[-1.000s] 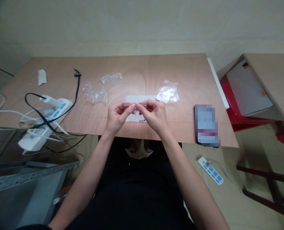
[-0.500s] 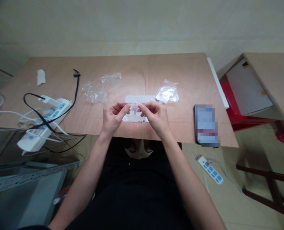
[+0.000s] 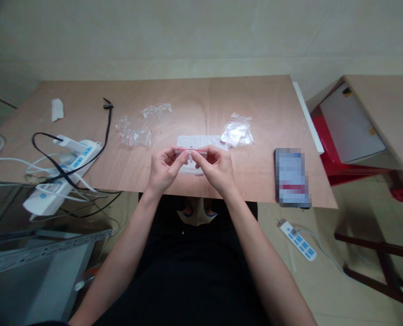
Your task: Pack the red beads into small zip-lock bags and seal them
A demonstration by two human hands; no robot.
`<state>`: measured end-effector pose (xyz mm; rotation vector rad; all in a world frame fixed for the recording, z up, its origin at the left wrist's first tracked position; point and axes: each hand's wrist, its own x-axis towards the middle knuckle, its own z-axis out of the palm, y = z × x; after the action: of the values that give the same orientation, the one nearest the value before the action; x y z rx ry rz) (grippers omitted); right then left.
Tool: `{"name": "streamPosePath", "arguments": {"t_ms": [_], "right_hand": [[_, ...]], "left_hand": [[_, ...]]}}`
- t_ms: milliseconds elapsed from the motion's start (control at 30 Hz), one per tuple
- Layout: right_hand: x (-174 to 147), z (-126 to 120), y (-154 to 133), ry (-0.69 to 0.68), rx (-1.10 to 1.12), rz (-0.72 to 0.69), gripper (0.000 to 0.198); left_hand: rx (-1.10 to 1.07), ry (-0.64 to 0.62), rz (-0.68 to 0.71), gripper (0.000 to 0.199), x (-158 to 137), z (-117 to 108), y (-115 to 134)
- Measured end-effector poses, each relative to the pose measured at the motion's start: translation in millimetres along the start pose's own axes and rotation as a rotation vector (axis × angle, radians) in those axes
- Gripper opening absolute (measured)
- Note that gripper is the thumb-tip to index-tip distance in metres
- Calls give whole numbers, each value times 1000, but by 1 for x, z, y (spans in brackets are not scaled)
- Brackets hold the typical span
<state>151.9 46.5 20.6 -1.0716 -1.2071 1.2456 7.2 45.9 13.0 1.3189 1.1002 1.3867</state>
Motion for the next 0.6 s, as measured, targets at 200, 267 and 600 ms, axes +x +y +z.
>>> {"name": "streamPosePath", "arguments": {"t_ms": [200,267,600], "right_hand": [[1,-3,-3,-19,-37,-12,28],[1,-3,-4,-30,-46,-6,29],[3,-1,-7,42,-3,2,37]], "left_hand": [[-41,-50,-37,26,1,0,2],[-21,-29,-20,24,2,0,3],[7,0,1,22,3,4,0]]}}
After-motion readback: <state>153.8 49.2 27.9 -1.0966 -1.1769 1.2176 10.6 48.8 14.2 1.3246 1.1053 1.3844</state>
